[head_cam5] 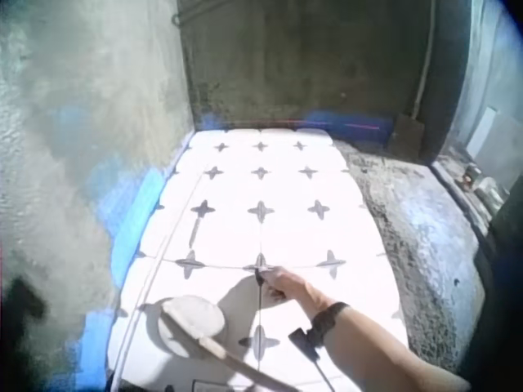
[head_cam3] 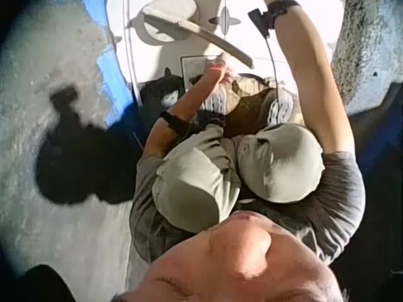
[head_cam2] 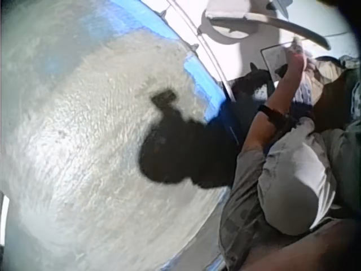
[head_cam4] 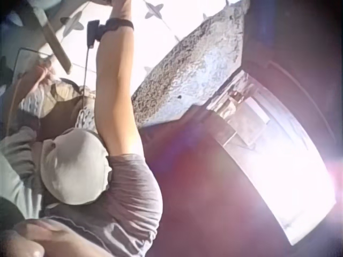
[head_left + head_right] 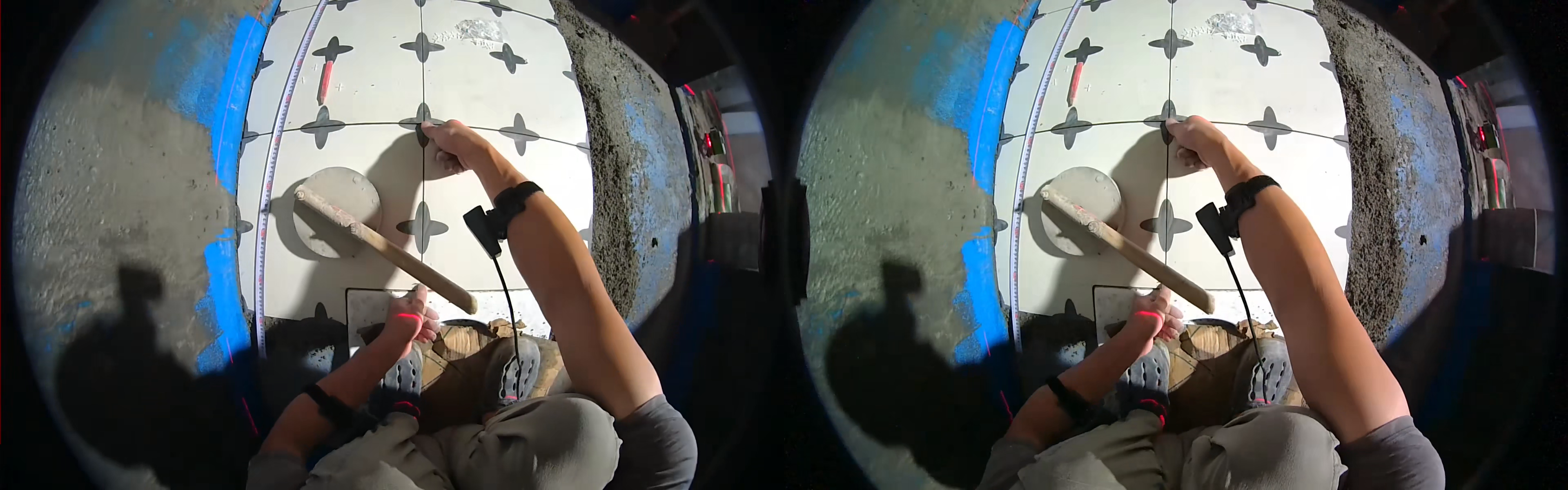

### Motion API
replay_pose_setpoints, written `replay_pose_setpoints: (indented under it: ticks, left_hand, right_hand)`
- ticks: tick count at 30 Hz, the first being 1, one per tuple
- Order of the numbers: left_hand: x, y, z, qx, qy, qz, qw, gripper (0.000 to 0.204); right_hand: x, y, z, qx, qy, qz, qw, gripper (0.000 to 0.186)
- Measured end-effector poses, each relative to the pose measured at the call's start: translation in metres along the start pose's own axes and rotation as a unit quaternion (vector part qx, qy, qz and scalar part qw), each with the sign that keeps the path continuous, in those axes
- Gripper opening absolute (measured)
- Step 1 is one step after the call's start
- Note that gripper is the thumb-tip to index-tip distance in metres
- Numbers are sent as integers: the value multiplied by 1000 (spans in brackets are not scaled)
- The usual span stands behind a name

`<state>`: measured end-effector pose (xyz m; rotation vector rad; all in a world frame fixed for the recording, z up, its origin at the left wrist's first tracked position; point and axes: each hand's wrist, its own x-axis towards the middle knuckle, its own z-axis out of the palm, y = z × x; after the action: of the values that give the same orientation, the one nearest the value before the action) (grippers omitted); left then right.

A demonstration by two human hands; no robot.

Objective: Laying ceramic tiles on a mortar bed and checking alignment with a measuring tape.

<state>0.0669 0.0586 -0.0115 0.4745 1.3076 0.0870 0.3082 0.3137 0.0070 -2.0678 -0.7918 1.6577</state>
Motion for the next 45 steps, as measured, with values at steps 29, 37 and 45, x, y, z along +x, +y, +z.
replay_pose_setpoints:
  ticks: [29,37,45]
  left_hand:
    - [-35,-31,-92,167,238,143,946,48]
    - [-20,20,-98,396,426,489,650,38]
    - [25,48,-98,589,165,568,550,75]
  right_hand:
    - [-197,111,80,-239,-40,-353,904,51]
    - [-195,84,59,-136,2,-263,955,54]
    - [-236,83,28,-59,26,-231,971,57]
